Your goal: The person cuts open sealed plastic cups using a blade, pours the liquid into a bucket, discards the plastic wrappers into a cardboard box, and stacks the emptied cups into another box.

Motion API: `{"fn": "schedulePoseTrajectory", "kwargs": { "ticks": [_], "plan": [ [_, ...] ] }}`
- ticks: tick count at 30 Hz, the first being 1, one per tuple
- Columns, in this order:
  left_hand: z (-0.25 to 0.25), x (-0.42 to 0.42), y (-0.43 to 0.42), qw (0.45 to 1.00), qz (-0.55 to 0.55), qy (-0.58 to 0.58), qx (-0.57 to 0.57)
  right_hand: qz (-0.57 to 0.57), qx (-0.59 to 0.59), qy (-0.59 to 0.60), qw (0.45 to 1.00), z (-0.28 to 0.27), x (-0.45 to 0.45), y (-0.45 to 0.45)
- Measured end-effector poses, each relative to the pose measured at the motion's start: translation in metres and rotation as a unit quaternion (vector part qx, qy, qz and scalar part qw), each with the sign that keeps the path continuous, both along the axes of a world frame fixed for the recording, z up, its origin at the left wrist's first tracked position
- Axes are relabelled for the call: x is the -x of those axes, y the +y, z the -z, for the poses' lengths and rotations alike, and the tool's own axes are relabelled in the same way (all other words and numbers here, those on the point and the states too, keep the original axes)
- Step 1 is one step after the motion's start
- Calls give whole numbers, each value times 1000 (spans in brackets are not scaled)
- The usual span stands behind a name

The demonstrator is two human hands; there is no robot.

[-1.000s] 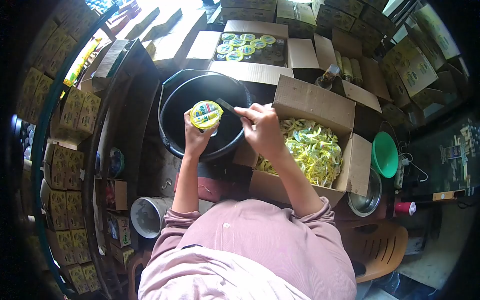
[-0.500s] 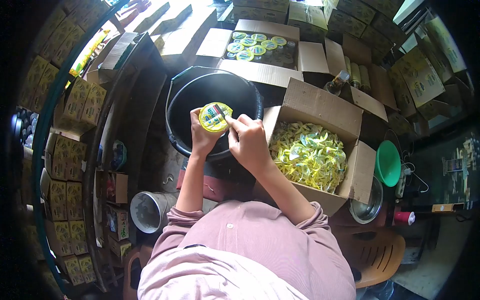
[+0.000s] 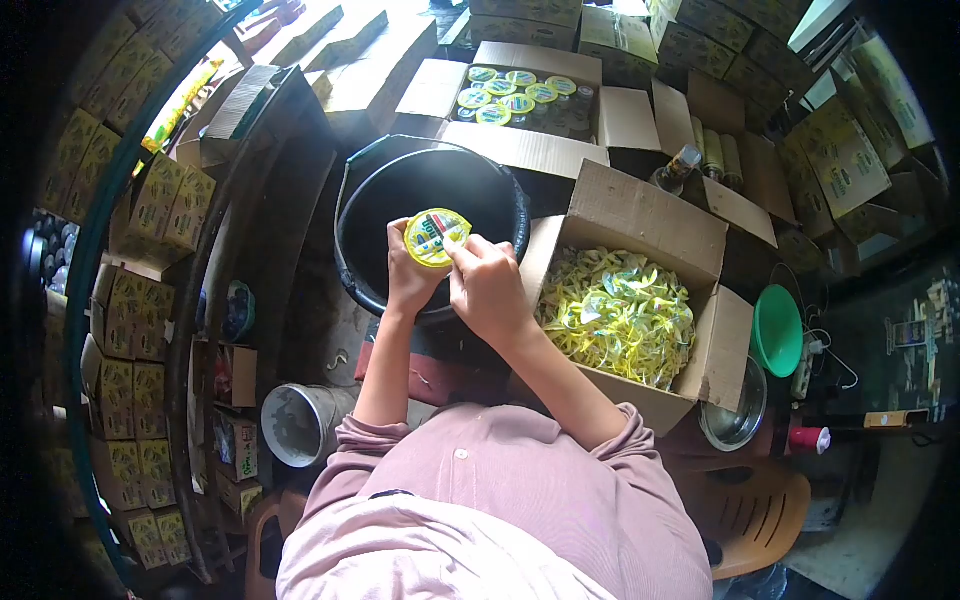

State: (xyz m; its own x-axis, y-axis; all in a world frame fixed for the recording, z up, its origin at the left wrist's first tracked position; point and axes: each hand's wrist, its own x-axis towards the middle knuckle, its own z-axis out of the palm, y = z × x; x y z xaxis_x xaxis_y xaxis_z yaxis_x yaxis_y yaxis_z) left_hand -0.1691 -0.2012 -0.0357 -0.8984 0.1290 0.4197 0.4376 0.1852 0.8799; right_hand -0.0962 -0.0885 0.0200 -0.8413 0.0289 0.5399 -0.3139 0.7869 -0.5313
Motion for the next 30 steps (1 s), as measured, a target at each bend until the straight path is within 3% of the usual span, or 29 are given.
{"fn": "schedulePoseTrajectory", "kwargs": {
  "ticks": [6,7,12,18,25,30],
  "plan": [
    [0,0,0,1000,12,-3,-24,-21,-22,-46,998,4,3,0],
    [-1,0,0,999,18,-19,-37,-18,-22,-4,1000,5,3,0],
    [-1,0,0,1000,-12,-1,-12,-18,-15,-19,1000,4,1,0],
    [0,0,0,1000,-13,1,-14,-41,3,-108,993,-1,-1,5],
    [6,3,1,1000,10,8,-8,-39,-26,-48,998,5,6,7],
    [3,2,1,1000,-12,6,6,-47,5,-101,994,5,0,12]
  ]
}}
